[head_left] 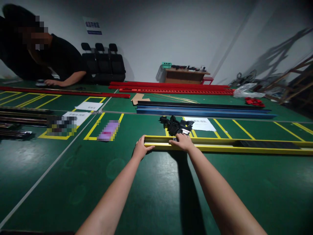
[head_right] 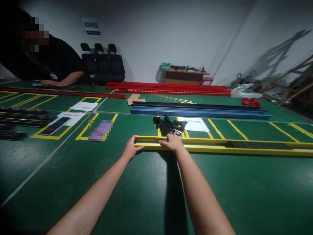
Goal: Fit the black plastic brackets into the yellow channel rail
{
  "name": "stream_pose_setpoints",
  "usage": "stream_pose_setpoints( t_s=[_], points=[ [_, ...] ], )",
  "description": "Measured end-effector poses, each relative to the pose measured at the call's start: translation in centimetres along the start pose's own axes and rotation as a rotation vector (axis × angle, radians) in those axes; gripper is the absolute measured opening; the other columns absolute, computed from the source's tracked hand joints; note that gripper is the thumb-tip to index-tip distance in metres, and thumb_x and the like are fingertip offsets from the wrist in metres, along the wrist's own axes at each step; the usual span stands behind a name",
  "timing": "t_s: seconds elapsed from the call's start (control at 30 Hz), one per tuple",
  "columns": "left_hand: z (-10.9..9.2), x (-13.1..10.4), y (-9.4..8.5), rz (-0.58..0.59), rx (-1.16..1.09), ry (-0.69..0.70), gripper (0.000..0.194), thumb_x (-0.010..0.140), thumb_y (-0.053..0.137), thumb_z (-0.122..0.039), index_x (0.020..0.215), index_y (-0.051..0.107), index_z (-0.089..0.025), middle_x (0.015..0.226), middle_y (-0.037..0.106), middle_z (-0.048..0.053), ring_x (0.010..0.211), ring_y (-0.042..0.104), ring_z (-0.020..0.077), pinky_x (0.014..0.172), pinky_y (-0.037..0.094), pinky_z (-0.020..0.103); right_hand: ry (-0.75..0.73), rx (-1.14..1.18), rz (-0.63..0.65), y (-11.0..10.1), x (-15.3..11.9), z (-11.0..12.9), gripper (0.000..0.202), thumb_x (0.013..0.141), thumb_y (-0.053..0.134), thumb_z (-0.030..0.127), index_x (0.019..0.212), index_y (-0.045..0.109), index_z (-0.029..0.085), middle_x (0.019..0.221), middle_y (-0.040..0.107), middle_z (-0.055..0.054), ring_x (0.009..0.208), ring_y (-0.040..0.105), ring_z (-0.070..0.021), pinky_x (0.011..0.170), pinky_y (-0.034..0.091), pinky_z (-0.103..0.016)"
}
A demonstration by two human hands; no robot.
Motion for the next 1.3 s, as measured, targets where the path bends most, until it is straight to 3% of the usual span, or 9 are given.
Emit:
stream_pose_setpoints(
  t_s=[0.2, 0.63, 0.83, 1.1, 1.3],
  points=[
    [0.18, 0.08, 0.23, 0.023, -0.003, 0.016, 0.077, 0.062, 0.072, -0.049, 0.125, 0.039, -0.020, 0.120, 0.054, 0.012, 0.109, 0.053, 0.0272, 0.096, 0.039, 0.044, 0.065, -0.046, -0.125, -0.63, -0.35, -0.55, 0.059, 0.078, 0.037, 0.068, 0.103, 0.055, 0.018, 0.107, 0.056, -0.012, 0.103, 0.047, -0.0273, 0.088, 0.029, -0.037],
    [0.20, 0.09, 0.23, 0.003, 0.012, 0.014, 0.079, 0.062, 0.071, -0.050, 0.127, 0.039, -0.019, 0.123, 0.053, 0.013, 0.112, 0.052, 0.0272, 0.098, 0.039, 0.044, 0.067, -0.078, -0.114, -0.35, -0.32, 0.03, 0.042, 0.084, 0.034, 0.049, 0.101, 0.056, 0.017, 0.104, 0.057, -0.012, 0.101, 0.047, -0.0274, 0.086, 0.029, -0.038],
    [-0.06, -0.03, -0.19, -0.015, -0.018, -0.013, 0.074, 0.059, 0.075, -0.041, 0.123, 0.044, -0.020, 0.119, 0.055, 0.012, 0.112, 0.052, 0.0280, 0.098, 0.040, 0.044, 0.057, -0.059, -0.101, -0.44, -0.36, 0.02, 0.054, 0.080, 0.034, 0.065, 0.097, 0.056, 0.018, 0.104, 0.057, -0.011, 0.101, 0.047, -0.0278, 0.086, 0.029, -0.038],
    [-0.28, -0.01, -0.18, -0.015, -0.028, -0.016, 0.072, 0.059, 0.076, -0.040, 0.121, 0.046, -0.020, 0.118, 0.056, 0.011, 0.112, 0.052, 0.0277, 0.098, 0.040, 0.044, 0.077, -0.078, -0.100, -0.42, -0.30, 0.05, 0.041, 0.084, 0.035, 0.048, 0.102, 0.056, 0.017, 0.107, 0.057, -0.012, 0.102, 0.047, -0.0277, 0.086, 0.029, -0.039],
    [-0.30, -0.02, -0.25, -0.019, -0.028, -0.019, 0.072, 0.059, 0.076, -0.041, 0.121, 0.046, -0.020, 0.118, 0.056, 0.011, 0.111, 0.053, 0.0279, 0.097, 0.040, 0.044, 0.064, -0.053, -0.103, -0.58, -0.38, 0.01, 0.053, 0.081, 0.034, 0.063, 0.098, 0.057, 0.018, 0.104, 0.058, -0.011, 0.101, 0.048, -0.0278, 0.086, 0.029, -0.039]
  ],
)
Point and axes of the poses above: each hand's wrist, its own x-axis towards the middle knuckle, its own y-axis out of the palm, z = x × y, the point moved 9 cm from there along x, towards the middle knuckle
